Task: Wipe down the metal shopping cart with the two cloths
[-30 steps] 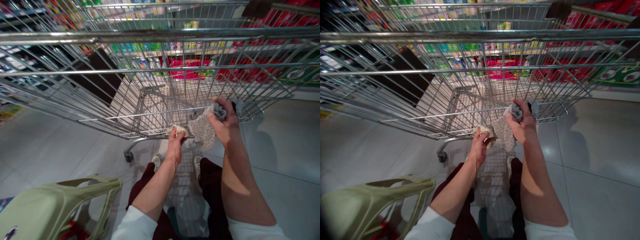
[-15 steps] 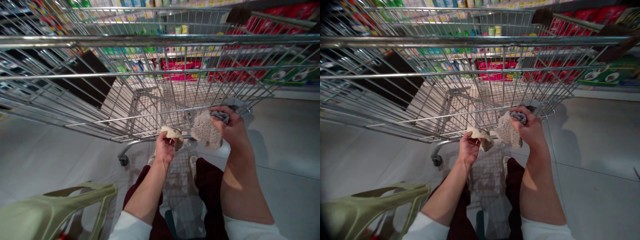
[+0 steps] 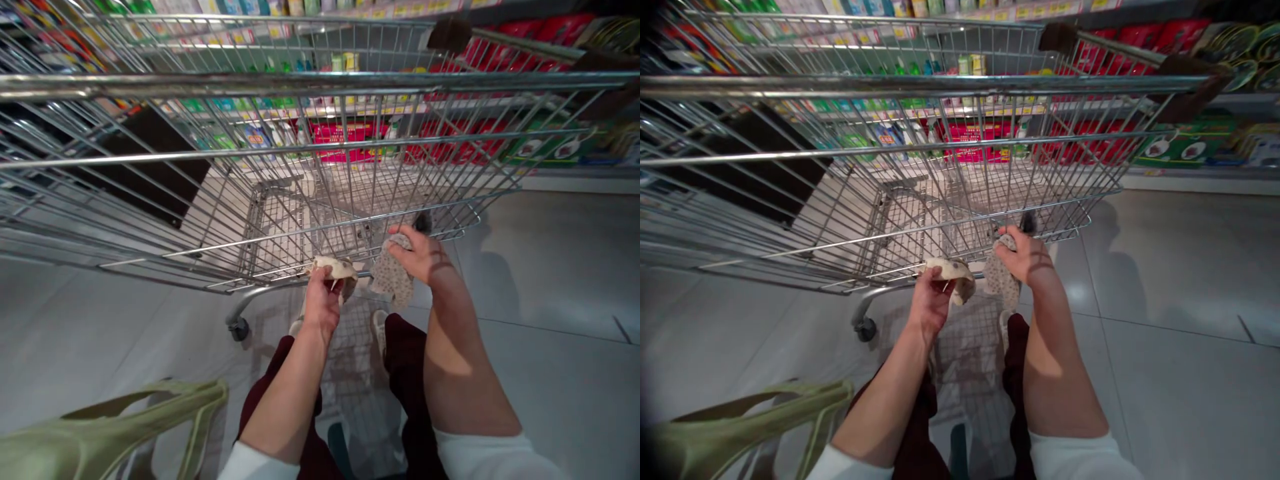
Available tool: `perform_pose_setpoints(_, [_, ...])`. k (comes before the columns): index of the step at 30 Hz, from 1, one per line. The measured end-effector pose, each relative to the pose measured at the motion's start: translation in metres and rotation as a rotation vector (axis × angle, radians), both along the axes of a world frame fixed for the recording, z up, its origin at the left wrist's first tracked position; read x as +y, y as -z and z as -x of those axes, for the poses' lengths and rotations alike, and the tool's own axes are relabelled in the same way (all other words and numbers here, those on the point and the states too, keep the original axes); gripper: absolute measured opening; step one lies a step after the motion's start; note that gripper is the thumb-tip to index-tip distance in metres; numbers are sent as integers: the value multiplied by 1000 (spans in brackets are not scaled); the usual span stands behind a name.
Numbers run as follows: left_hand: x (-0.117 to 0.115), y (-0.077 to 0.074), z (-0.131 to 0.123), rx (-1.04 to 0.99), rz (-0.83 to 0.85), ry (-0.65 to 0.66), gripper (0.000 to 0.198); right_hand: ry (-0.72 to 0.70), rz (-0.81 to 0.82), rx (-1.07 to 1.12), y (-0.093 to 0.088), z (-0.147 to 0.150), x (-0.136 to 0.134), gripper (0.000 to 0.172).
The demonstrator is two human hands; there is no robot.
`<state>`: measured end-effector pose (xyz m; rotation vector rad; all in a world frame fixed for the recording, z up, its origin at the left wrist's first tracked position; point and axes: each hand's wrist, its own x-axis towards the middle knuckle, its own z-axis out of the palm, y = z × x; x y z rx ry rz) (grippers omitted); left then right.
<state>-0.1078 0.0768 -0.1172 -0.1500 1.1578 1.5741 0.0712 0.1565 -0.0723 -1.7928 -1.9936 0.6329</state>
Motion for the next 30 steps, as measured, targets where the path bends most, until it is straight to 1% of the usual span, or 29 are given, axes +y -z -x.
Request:
perform_pose_setpoints(3, [5, 5, -15, -14, 51, 46, 5, 13, 3, -60, 0, 1, 0, 39])
perform_pose_setpoints(5, [8, 6, -26, -15, 53, 71, 6, 9, -2, -86, 2, 1, 0, 39])
perform_pose_setpoints(7, [10, 2, -33, -2, 28, 72, 9, 1, -3, -82, 2, 1, 0, 38])
perform_pose_setpoints(9, [10, -4, -37, 31, -36, 62, 12, -8, 11, -56, 1, 0, -1, 37])
perform_pose_setpoints(12, [7, -13, -36, 63, -137, 86, 18, -19, 49, -17, -2, 0, -2, 38])
perform_pose_setpoints(14, [5, -16, -32, 54, -152, 96, 20, -29, 65, -6, -3, 0, -2, 39])
perform_pose_setpoints(18, [5, -13, -24, 22, -126, 59, 19, -51, 62, -5, -3, 2, -4, 43])
perform_pose_setpoints(22, [4, -13, -17, 10, -73, 23, 14, -105, 57, -1, -3, 4, -8, 50])
perform_pose_setpoints(25, [5, -14, -14, 45, -39, 5, 12, -147, 62, -34, -5, 6, -9, 52])
perform_pose_setpoints(27, [6, -13, -15, 113, -28, 30, 12, -172, 68, -49, -7, 8, -9, 51])
perform_pose_setpoints(30, [9, -7, -19, 176, -7, 103, 14, -199, 88, -55, -9, 13, -9, 50])
